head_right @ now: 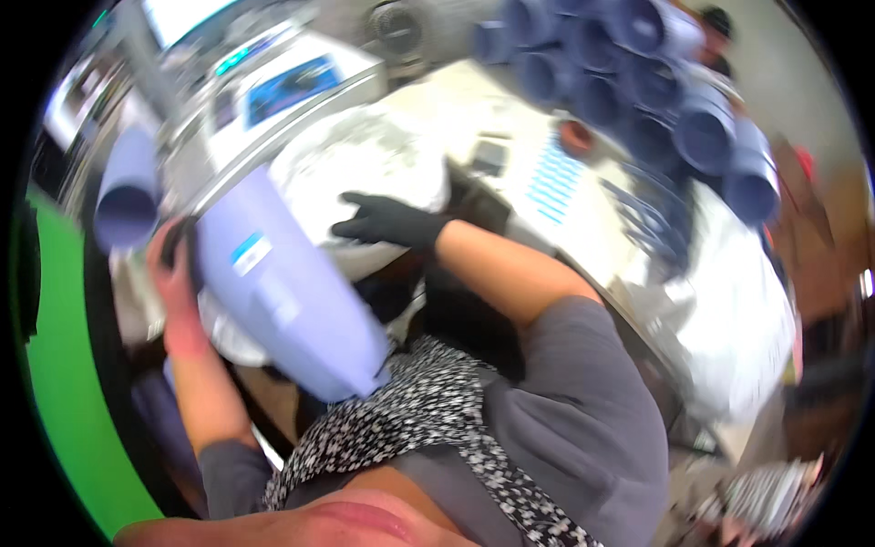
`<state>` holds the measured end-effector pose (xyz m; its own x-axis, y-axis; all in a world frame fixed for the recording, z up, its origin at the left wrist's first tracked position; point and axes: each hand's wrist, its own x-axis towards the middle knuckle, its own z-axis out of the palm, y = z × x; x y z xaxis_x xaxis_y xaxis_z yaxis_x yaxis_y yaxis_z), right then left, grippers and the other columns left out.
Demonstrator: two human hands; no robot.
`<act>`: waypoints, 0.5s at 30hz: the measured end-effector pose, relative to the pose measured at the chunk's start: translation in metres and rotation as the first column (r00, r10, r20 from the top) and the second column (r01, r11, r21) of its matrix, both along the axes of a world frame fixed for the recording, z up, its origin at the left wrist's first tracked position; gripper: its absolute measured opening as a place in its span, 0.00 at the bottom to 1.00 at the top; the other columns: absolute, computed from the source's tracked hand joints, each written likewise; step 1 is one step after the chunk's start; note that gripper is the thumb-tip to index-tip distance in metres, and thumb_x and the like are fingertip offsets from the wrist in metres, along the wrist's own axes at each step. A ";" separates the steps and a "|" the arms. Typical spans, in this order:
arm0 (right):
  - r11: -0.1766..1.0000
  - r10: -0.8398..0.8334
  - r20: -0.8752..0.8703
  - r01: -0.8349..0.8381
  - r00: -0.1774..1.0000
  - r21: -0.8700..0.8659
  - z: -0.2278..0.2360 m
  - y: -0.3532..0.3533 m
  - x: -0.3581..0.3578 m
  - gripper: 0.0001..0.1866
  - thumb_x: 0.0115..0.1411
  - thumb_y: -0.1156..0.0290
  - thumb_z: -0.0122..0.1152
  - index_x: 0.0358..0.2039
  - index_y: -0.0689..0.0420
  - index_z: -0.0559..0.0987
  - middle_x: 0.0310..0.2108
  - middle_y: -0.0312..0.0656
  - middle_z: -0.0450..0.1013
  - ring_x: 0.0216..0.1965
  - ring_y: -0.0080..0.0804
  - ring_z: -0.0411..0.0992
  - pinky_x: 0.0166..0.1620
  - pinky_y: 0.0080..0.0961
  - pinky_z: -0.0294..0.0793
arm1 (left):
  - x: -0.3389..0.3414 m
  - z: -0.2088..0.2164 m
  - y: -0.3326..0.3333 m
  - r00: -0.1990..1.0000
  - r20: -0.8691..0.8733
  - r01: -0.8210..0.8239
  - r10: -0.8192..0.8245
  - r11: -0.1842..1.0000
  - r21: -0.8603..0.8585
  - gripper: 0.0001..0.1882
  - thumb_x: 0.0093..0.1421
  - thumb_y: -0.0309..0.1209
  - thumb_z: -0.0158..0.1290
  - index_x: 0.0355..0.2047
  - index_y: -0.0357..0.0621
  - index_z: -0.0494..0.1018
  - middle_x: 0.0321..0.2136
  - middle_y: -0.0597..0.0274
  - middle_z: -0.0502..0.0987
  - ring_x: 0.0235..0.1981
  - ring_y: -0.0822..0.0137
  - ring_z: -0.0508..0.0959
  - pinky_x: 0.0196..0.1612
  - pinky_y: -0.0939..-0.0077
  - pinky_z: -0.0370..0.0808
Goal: The person assembles plastic jugs by picking up containers, inserting white plastic rings into the mouth, and placing the finished jugs onto a storage stack.
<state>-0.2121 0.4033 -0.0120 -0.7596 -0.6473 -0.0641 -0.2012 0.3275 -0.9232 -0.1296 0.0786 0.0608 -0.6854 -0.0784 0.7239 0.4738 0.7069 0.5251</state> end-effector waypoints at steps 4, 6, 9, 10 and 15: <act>0.913 0.144 0.404 0.036 0.904 -0.406 0.058 -0.002 0.016 0.28 0.69 0.52 0.40 0.61 0.58 0.61 0.43 0.54 0.72 0.38 0.40 0.74 0.40 0.36 0.78 | 0.046 0.078 0.026 0.885 -0.351 0.101 -0.306 0.861 -0.498 0.10 0.53 0.32 0.55 0.30 0.37 0.76 0.27 0.53 0.73 0.33 0.52 0.74 0.42 0.55 0.71; 0.875 0.276 0.418 -0.047 0.865 -0.482 0.092 0.005 0.027 0.29 0.70 0.49 0.34 0.61 0.58 0.60 0.43 0.54 0.72 0.36 0.41 0.75 0.37 0.37 0.79 | 0.058 0.097 0.047 0.836 -0.252 0.166 -0.487 0.662 -0.731 0.14 0.54 0.38 0.55 0.25 0.38 0.75 0.19 0.59 0.67 0.25 0.57 0.70 0.38 0.54 0.72; 0.976 0.152 0.310 -0.093 0.938 -0.196 0.106 0.021 0.056 0.35 0.63 0.41 0.45 0.56 0.60 0.67 0.40 0.50 0.74 0.31 0.39 0.76 0.30 0.31 0.79 | 0.067 0.098 0.091 0.760 0.001 0.331 -0.650 0.386 -0.861 0.11 0.51 0.40 0.57 0.19 0.48 0.74 0.11 0.71 0.58 0.16 0.67 0.65 0.31 0.60 0.74; 0.935 0.313 0.320 -0.231 0.894 -0.268 0.064 0.009 0.039 0.33 0.59 0.42 0.53 0.51 0.59 0.72 0.37 0.47 0.76 0.34 0.34 0.76 0.34 0.29 0.79 | 0.077 0.101 0.100 0.731 0.080 0.398 -0.677 0.328 -0.857 0.09 0.49 0.40 0.58 0.20 0.50 0.74 0.12 0.72 0.58 0.16 0.68 0.65 0.31 0.61 0.74; 0.931 0.334 0.330 -0.254 0.883 -0.262 -0.013 0.010 0.078 0.17 0.53 0.70 0.63 0.43 0.61 0.77 0.39 0.43 0.77 0.40 0.35 0.75 0.44 0.32 0.75 | 0.054 0.077 0.107 0.525 0.238 0.661 -0.817 0.215 -0.719 0.12 0.44 0.42 0.61 0.28 0.55 0.74 0.21 0.70 0.68 0.27 0.65 0.71 0.40 0.58 0.74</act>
